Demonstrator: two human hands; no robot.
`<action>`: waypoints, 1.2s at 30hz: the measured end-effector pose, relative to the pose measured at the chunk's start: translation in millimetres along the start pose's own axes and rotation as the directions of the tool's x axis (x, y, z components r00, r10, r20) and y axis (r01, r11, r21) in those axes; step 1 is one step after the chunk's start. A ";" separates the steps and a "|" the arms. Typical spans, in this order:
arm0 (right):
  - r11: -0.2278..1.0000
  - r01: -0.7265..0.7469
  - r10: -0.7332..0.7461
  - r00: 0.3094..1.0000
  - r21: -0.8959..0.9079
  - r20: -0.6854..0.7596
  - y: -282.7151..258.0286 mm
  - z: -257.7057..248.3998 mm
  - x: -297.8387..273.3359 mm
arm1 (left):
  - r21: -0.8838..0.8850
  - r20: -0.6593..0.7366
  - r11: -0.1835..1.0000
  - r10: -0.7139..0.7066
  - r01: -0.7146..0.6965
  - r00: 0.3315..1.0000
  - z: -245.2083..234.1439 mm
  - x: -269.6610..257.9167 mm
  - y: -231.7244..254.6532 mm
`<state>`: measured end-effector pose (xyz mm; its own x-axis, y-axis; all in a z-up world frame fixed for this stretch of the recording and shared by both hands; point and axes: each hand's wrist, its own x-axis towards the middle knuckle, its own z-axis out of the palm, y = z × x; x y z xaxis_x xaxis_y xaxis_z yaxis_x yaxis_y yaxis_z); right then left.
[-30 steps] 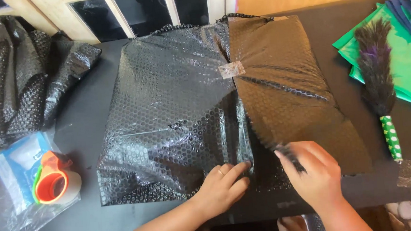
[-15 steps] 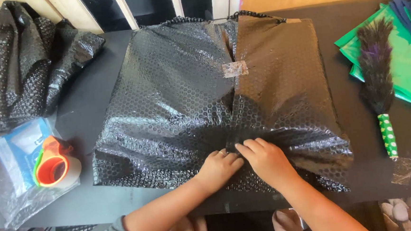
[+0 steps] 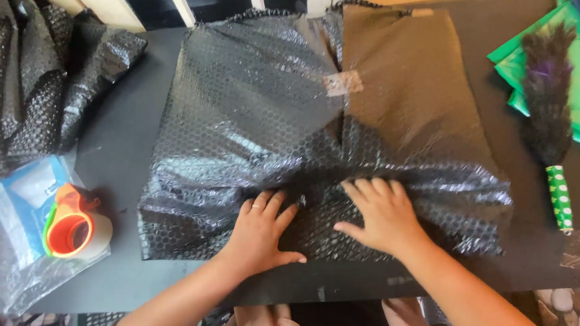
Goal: Wrapping a blue bag in black bubble wrap and securing it with multiple small pieces of tape.
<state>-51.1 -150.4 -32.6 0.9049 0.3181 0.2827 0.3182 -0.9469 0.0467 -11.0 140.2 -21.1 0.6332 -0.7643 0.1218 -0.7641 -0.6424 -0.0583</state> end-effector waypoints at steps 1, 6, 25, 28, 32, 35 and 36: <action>0.998 -0.023 0.025 0.999 -0.054 0.033 3.8 -0.6 1.5 | 0.012 0.076 1.000 -0.020 0.020 0.997 2.4 0.0 -3.7; 1.000 -0.019 0.018 1.000 0.014 0.022 -5.7 3.0 6.3 | -0.135 0.015 0.983 -0.126 0.127 0.992 33.2 18.2 -27.5; 0.966 0.085 -0.131 0.975 0.243 0.179 0.0 16.0 31.5 | 0.126 -0.418 0.978 0.204 -0.166 0.885 33.5 9.8 4.5; 0.949 0.039 -0.141 0.940 0.312 0.310 -3.2 -4.2 39.4 | 0.194 -0.562 0.965 0.257 -0.177 0.786 -30.5 31.4 -1.2; 0.943 -0.010 -0.123 0.918 0.332 0.376 -6.0 -11.9 41.4 | 0.188 -0.556 0.968 0.243 -0.165 0.795 -42.5 52.0 -18.0; 0.949 -0.009 -0.131 0.898 0.315 0.420 -11.2 -18.2 40.6 | 0.156 -0.529 0.972 0.234 -0.177 0.816 -28.4 56.1 -27.6; 0.941 -0.048 -0.110 0.893 0.336 0.437 -16.0 -33.3 39.0 | 0.097 -0.488 0.977 0.213 -0.190 0.846 -28.7 56.5 -29.2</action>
<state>-30.2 -124.4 9.6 0.8962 0.4092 -0.1714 0.3506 -0.8901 -0.2913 43.5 117.4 15.9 0.3129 -0.7563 0.5746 -0.8549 -0.4878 -0.1766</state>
